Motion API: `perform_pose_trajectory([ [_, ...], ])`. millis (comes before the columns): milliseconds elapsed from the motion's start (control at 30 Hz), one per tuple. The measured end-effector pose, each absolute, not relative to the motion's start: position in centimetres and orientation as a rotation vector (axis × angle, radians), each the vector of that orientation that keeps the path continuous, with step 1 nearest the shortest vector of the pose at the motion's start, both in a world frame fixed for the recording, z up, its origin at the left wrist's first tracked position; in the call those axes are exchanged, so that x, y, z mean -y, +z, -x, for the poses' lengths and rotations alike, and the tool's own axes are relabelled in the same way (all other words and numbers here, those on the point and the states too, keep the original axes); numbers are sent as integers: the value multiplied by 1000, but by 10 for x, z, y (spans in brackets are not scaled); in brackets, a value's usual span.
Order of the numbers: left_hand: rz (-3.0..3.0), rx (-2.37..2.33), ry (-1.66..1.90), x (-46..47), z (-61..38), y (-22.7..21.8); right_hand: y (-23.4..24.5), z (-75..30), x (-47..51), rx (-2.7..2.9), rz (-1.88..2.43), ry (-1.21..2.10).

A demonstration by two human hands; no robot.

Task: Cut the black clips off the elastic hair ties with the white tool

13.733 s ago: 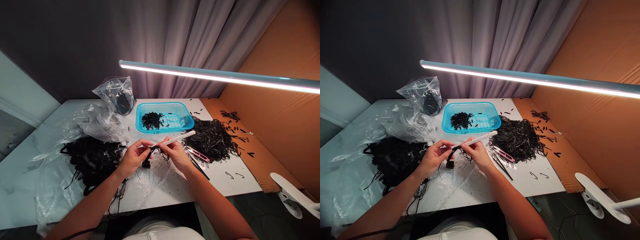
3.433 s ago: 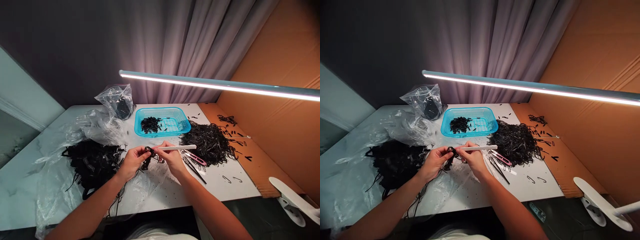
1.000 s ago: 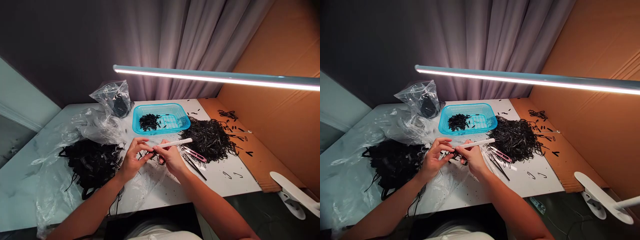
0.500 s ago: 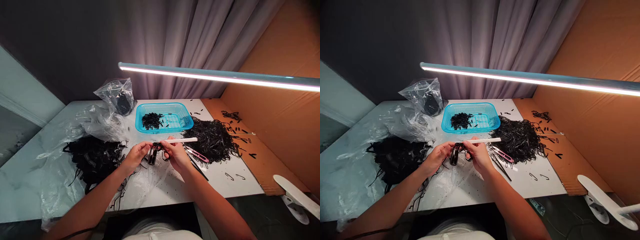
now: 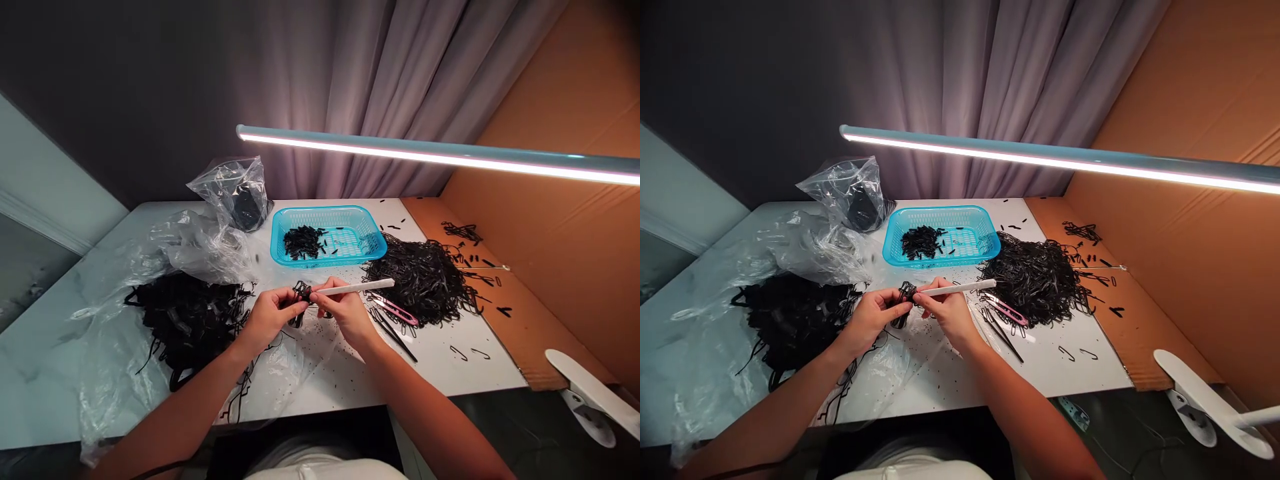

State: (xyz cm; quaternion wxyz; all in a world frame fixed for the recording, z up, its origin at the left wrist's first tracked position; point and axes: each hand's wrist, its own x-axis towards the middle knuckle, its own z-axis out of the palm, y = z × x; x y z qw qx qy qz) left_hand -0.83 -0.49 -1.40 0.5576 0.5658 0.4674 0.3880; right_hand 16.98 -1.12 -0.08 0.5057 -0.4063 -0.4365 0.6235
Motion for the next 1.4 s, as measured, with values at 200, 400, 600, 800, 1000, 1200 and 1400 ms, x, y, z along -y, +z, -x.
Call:
perform_pose_trajectory([
  [200,-1358,-1114,917,5,9,-14,0,-170,11,1066,1012,1474],
  [400,-1406,-1110,923,8,7,-11,-2,-167,12,1083,1041,1393],
  [600,-1364,-1018,965,6,6,-8,-10,-168,9,984,1014,1440],
  [800,-1279,-1071,931,2,6,-11,-8,-169,7,796,889,1626],
  [1000,-1225,-1075,997,6,1,-7,-6,-169,9,875,908,1615],
  [1200,-1244,-1117,1008,5,1,-10,-8,-168,10,913,901,1586],
  [1400,-1284,-1125,995,6,3,-11,-8,-166,11,967,925,1527],
])
